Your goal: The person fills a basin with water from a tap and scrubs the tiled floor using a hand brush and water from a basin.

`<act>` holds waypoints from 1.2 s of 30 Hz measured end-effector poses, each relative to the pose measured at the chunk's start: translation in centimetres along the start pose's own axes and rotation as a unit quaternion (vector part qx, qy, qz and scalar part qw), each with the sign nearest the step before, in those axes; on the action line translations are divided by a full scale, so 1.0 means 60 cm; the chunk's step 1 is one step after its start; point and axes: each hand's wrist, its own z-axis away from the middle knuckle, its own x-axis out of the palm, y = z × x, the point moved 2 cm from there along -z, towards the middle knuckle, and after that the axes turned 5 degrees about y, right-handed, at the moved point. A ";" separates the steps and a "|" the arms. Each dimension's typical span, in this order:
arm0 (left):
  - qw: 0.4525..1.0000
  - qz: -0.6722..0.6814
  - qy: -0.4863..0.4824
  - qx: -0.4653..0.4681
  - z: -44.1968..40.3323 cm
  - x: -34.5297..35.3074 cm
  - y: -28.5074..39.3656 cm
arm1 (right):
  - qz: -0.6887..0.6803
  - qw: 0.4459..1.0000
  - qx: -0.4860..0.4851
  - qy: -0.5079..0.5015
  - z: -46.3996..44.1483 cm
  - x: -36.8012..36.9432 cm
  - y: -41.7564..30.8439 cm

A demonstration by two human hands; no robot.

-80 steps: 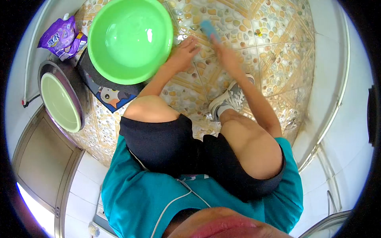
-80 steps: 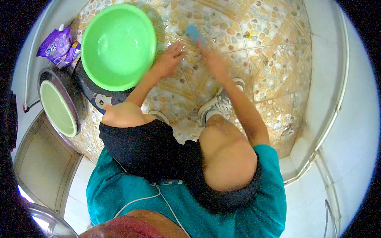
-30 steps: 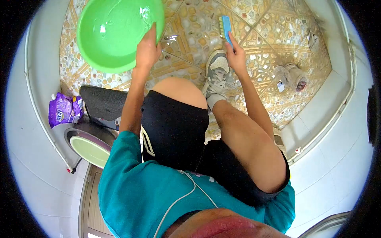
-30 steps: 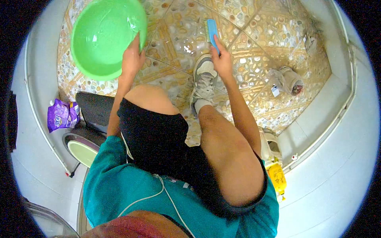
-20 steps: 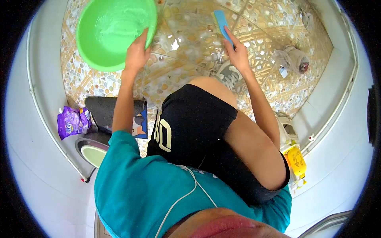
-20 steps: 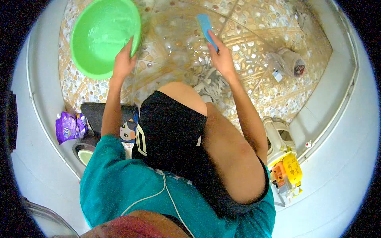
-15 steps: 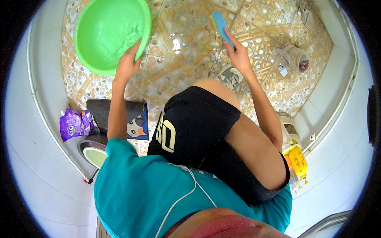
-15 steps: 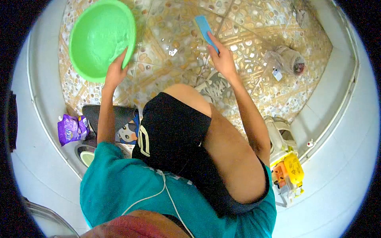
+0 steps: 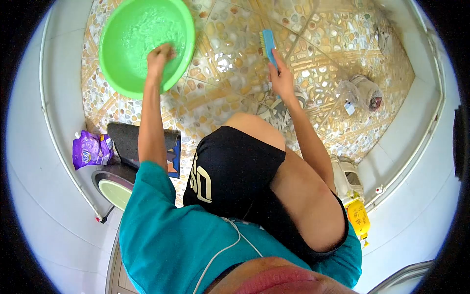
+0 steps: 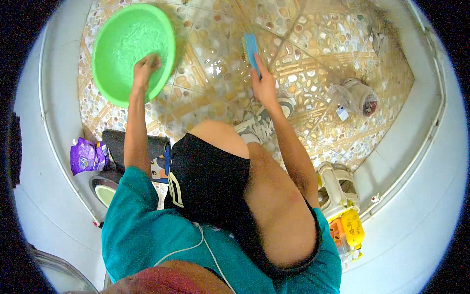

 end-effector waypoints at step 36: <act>0.769 -0.335 -0.158 0.521 0.009 0.380 0.113 | -0.047 0.998 0.028 0.032 -0.004 -0.061 0.016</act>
